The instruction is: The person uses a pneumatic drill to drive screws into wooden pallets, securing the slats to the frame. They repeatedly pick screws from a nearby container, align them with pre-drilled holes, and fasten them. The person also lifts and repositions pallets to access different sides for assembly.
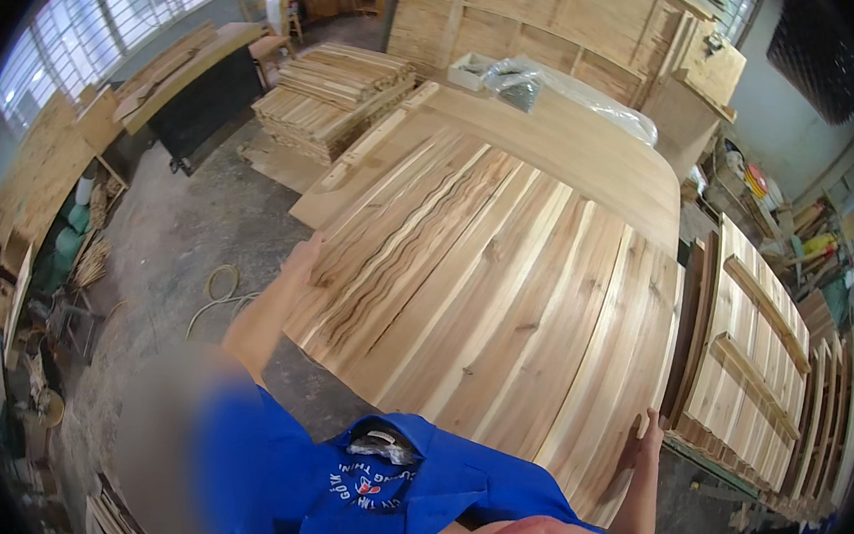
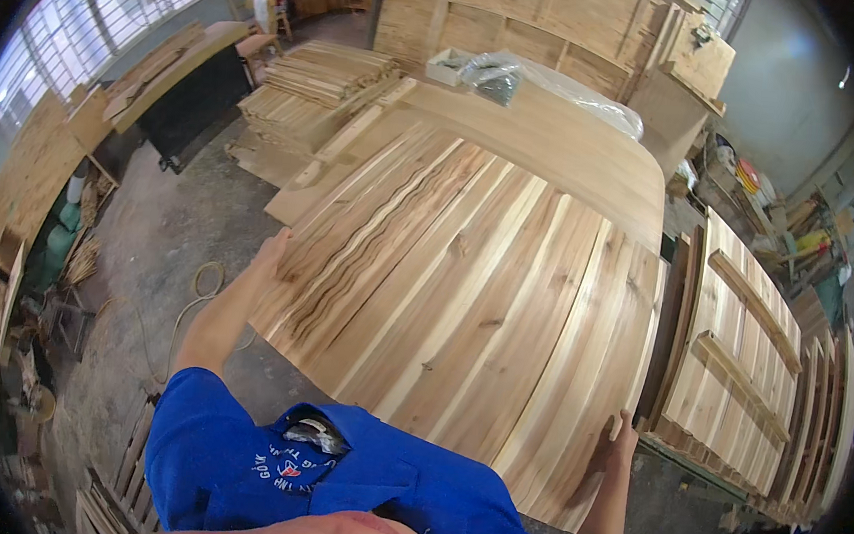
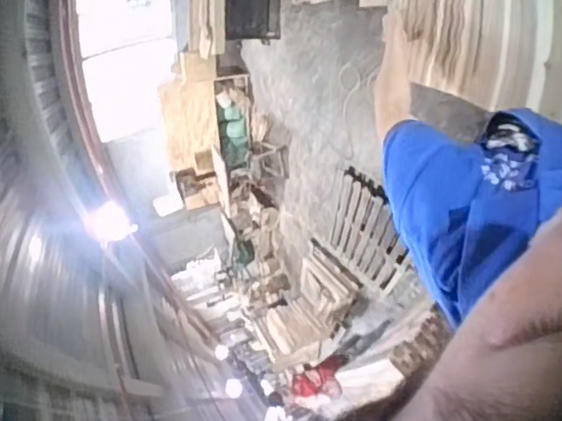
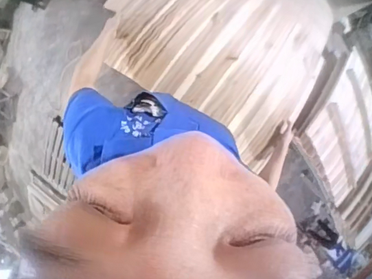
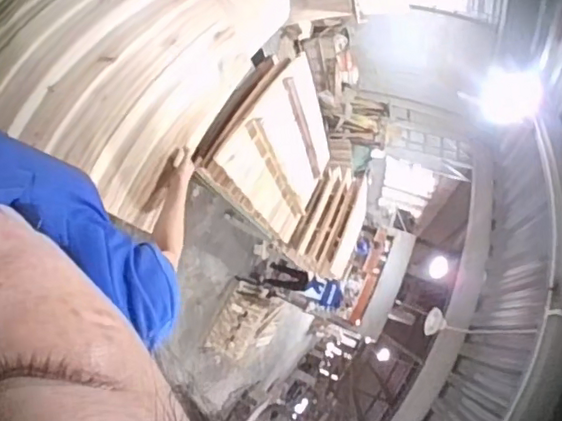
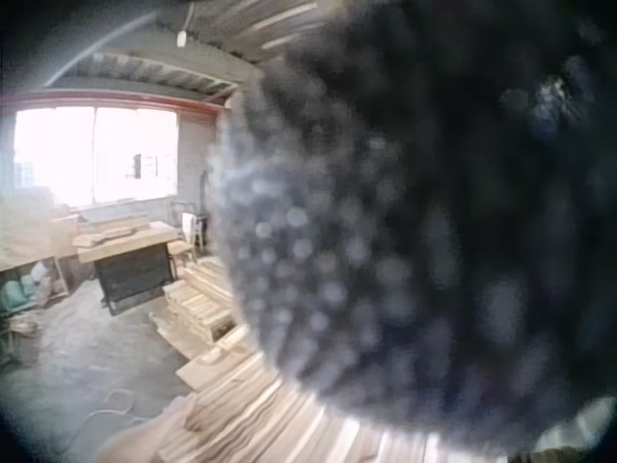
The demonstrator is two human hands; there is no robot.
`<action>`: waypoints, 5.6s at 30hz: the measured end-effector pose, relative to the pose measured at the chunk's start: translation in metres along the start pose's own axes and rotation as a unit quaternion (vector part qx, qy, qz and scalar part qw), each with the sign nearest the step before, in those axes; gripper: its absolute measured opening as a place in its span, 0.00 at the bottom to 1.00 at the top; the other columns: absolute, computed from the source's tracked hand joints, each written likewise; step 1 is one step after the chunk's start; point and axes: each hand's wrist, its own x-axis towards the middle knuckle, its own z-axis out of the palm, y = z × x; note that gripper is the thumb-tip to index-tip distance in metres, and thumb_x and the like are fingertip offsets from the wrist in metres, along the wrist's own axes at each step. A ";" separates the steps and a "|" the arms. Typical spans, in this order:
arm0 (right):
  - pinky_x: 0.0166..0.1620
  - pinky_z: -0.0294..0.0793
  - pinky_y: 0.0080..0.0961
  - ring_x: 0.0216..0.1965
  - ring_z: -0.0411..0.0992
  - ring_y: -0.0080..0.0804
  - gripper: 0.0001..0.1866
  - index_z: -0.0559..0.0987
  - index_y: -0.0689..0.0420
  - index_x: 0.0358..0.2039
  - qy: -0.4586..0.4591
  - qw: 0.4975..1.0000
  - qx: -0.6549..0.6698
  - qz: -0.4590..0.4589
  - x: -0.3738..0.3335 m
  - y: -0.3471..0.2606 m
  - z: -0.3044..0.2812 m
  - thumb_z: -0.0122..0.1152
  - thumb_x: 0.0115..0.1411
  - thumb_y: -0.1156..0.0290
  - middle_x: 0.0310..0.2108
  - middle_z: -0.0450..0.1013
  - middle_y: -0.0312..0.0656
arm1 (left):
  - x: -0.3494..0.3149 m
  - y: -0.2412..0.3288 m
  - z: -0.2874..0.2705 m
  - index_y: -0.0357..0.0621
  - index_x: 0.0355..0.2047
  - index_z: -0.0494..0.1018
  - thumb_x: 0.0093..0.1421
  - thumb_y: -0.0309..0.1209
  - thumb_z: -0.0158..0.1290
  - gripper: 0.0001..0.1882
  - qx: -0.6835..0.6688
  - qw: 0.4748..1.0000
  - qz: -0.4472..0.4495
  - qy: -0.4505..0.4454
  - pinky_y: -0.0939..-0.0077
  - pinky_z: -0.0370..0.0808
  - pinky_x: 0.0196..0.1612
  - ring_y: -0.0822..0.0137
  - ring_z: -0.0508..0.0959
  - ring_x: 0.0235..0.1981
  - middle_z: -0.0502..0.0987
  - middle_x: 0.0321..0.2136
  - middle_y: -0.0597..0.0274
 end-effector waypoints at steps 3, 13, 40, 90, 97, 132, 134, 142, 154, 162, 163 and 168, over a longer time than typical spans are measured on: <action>0.44 0.66 0.33 0.41 0.69 0.37 0.37 0.69 0.66 0.48 -0.026 0.997 0.061 0.036 0.006 0.005 0.019 0.54 0.50 0.45 0.45 0.67 0.49 | 0.040 0.022 0.001 0.46 0.50 0.67 0.52 0.57 0.34 0.35 0.069 0.996 -0.034 -0.046 0.47 0.46 0.56 0.51 0.62 0.55 0.66 0.51 0.49; 0.42 0.71 0.29 0.40 0.70 0.32 0.25 0.70 0.60 0.46 -0.129 0.973 0.185 0.052 0.055 -0.038 0.093 0.48 0.59 0.51 0.38 0.72 0.40 | 0.070 -0.018 0.003 0.47 0.47 0.67 0.52 0.43 0.51 0.24 0.097 0.927 0.244 0.267 0.51 0.53 0.56 0.49 0.53 0.57 0.56 0.55 0.53; 0.53 0.60 0.31 0.52 0.62 0.42 0.30 0.63 0.67 0.52 -0.091 0.967 -0.047 -0.233 0.086 -0.072 0.229 0.54 0.56 0.59 0.50 0.64 0.55 | 0.114 0.038 0.108 0.43 0.61 0.46 0.59 0.52 0.35 0.36 0.223 0.921 0.188 0.260 0.45 0.39 0.61 0.55 0.38 0.64 0.41 0.63 0.54; 0.59 0.47 0.46 0.61 0.45 0.55 0.30 0.59 0.51 0.59 0.073 0.859 -0.358 -0.358 0.033 -0.086 0.250 0.41 0.59 0.49 0.61 0.50 0.46 | -0.002 -0.118 0.039 0.50 0.57 0.54 0.52 0.37 0.51 0.32 0.174 0.882 0.049 0.434 0.50 0.52 0.56 0.52 0.54 0.58 0.56 0.56 0.56; 0.56 0.53 0.48 0.59 0.49 0.57 0.29 0.61 0.51 0.57 0.089 0.851 -0.362 -0.370 0.008 -0.048 0.220 0.40 0.59 0.49 0.61 0.52 0.43 | -0.238 -0.326 0.064 0.44 0.41 0.69 0.54 0.38 0.49 0.16 -0.273 0.931 -0.241 0.016 0.58 0.68 0.29 0.55 0.74 0.28 0.73 0.29 0.55; 0.58 0.48 0.48 0.61 0.50 0.39 0.26 0.61 0.43 0.56 0.080 0.767 -0.398 -0.497 -0.454 -0.153 0.714 0.39 0.58 0.49 0.59 0.54 0.34 | -0.017 -0.626 -0.392 0.38 0.39 0.73 0.53 0.39 0.51 0.18 -0.150 0.949 -0.262 0.088 0.74 0.74 0.30 0.67 0.77 0.31 0.78 0.27 0.56; 0.59 0.49 0.44 0.60 0.51 0.38 0.25 0.63 0.45 0.55 0.093 0.766 -0.403 -0.492 -0.453 -0.164 0.729 0.41 0.58 0.51 0.59 0.56 0.35 | 0.039 -0.604 -0.406 0.38 0.40 0.73 0.53 0.39 0.50 0.19 -0.129 0.962 -0.234 0.057 0.74 0.74 0.29 0.67 0.77 0.30 0.78 0.28 0.56; 0.59 0.52 0.35 0.58 0.55 0.38 0.23 0.65 0.51 0.53 0.103 0.771 -0.354 -0.519 -0.435 -0.225 0.783 0.44 0.58 0.58 0.56 0.60 0.39 | 0.271 -0.485 -0.480 0.40 0.42 0.70 0.53 0.43 0.52 0.22 -0.131 0.989 -0.060 -0.036 0.73 0.72 0.26 0.69 0.76 0.23 0.77 0.27 0.60; 0.57 0.55 0.35 0.59 0.54 0.37 0.21 0.62 0.48 0.54 0.108 0.776 -0.448 -0.431 -0.440 -0.291 0.863 0.41 0.61 0.61 0.58 0.56 0.38 | 0.571 -0.346 -0.587 0.39 0.40 0.71 0.52 0.41 0.52 0.20 -0.014 0.996 -0.013 -0.082 0.74 0.69 0.24 0.70 0.74 0.22 0.74 0.26 0.61; 0.55 0.58 0.39 0.55 0.59 0.45 0.28 0.63 0.58 0.52 0.190 0.877 -0.393 -0.200 -0.445 -0.360 0.988 0.43 0.58 0.50 0.56 0.58 0.48 | 0.764 -0.246 -0.618 0.42 0.40 0.72 0.53 0.42 0.46 0.20 0.182 0.951 0.096 -0.231 0.62 0.69 0.44 0.50 0.73 0.42 0.74 0.38 0.49; 0.55 0.58 0.38 0.55 0.58 0.45 0.29 0.63 0.58 0.53 0.208 0.872 -0.404 -0.181 -0.443 -0.367 1.001 0.43 0.58 0.50 0.57 0.57 0.48 | 0.793 -0.225 -0.623 0.42 0.40 0.72 0.53 0.42 0.46 0.20 0.175 0.951 0.101 -0.234 0.61 0.69 0.45 0.50 0.72 0.44 0.74 0.39 0.49; 0.55 0.60 0.36 0.54 0.61 0.45 0.29 0.66 0.59 0.53 0.002 0.906 -0.422 0.031 -0.416 -0.438 1.039 0.46 0.57 0.51 0.52 0.63 0.51 | 0.945 -0.136 -0.660 0.42 0.41 0.72 0.54 0.42 0.47 0.20 0.264 0.894 0.274 -0.235 0.62 0.68 0.47 0.52 0.72 0.45 0.74 0.41 0.50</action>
